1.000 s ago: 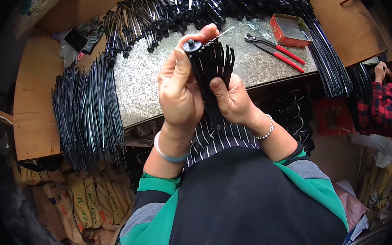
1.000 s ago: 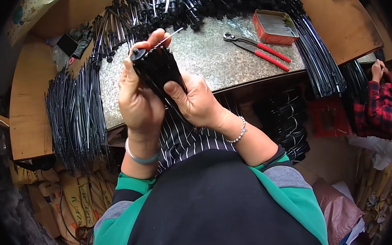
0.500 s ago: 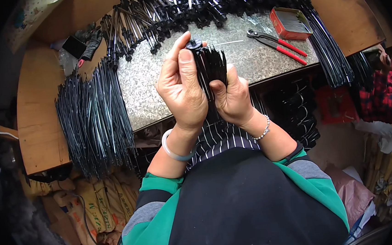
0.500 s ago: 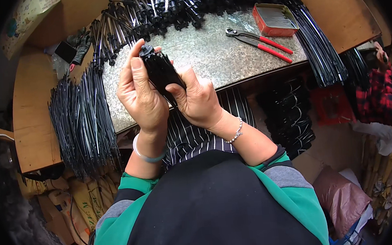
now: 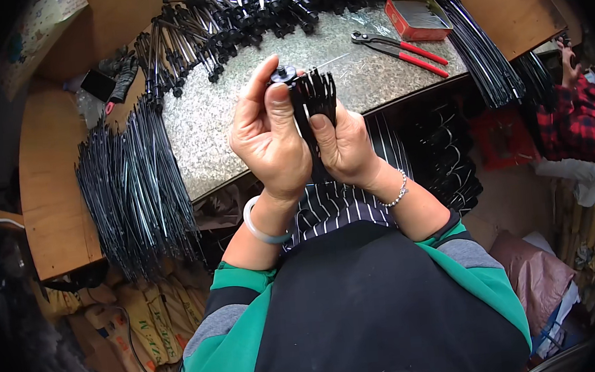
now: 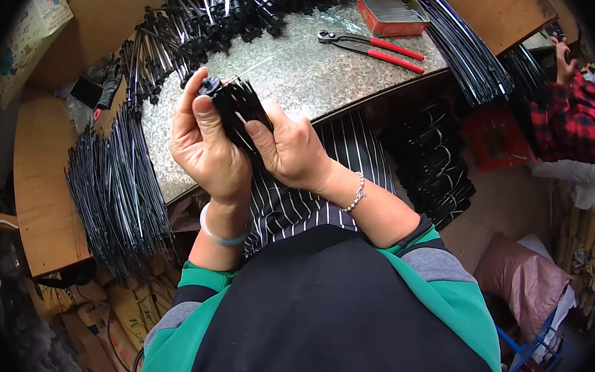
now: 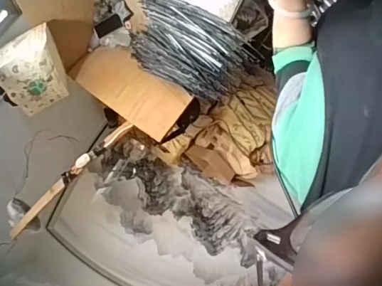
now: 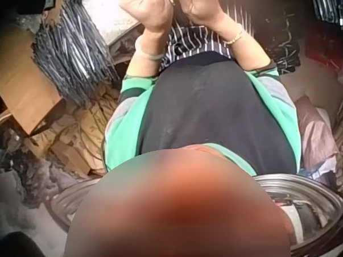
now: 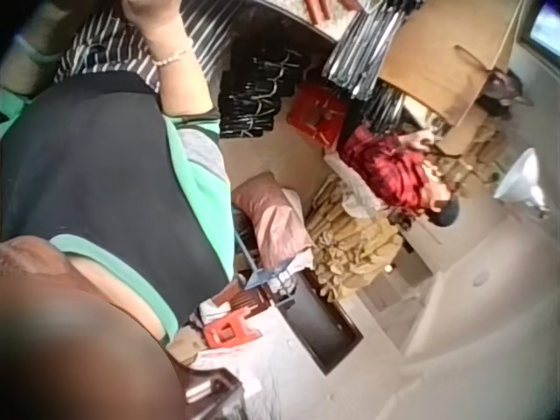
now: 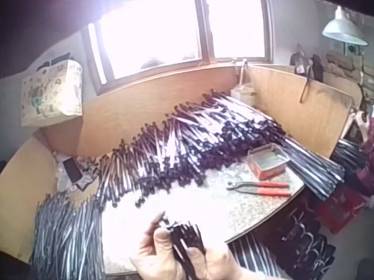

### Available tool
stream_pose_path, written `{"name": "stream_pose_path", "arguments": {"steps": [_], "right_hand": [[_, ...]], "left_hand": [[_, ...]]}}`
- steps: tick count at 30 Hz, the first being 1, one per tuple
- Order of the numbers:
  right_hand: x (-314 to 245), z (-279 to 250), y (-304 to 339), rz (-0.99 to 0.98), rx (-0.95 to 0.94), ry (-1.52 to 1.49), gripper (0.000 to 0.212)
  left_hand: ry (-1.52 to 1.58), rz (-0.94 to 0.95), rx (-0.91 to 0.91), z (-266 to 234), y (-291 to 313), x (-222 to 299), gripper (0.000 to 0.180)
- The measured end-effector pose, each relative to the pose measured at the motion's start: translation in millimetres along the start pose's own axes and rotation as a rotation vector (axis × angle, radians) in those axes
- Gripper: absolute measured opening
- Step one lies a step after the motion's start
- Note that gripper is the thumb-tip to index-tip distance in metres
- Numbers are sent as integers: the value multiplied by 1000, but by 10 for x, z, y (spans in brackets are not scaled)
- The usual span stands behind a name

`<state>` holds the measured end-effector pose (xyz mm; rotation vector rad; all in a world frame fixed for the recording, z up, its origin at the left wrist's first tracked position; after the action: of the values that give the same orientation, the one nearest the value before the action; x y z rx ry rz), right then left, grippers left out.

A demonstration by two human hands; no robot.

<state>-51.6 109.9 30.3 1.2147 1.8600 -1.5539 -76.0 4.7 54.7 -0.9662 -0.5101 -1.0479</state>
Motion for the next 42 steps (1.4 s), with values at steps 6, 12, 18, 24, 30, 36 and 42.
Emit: {"name": "stream_pose_path", "arguments": {"steps": [6,12,18,24,30,36,42], "right_hand": [[70,-44,-24,38,-155,-100,28],[-38,-145,-87,-118,-98,-96,17],[4,-113,-84,-101,-153,-181,14],[-45,-62,-54,-122,-123,-225,14],[-25,-41,-64,-55,-101,-187,15],[-60,-26,-92,-61,-71,-228,15],[56,5,-59,-40,-84,-59,16]], "left_hand": [[41,-57,20,34,47,-44,32],[84,-35,81,60,115,-29,32],[100,11,113,55,138,12,33],[97,6,89,-26,170,31,34],[115,27,69,6,129,34,34],[94,9,73,-45,93,23,32],[72,-138,-110,24,-22,-39,42]]}}
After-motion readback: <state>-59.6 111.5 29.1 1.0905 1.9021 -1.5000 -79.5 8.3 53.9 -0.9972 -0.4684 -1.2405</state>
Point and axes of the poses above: each hand's wrist, its own y-axis away from the middle knuckle, its own z-axis out of the palm, x = y × z, the point moved 8 cm from there along -y, towards the middle knuckle, and after that the axes turned 4 degrees about y, right-handed, at the moved point
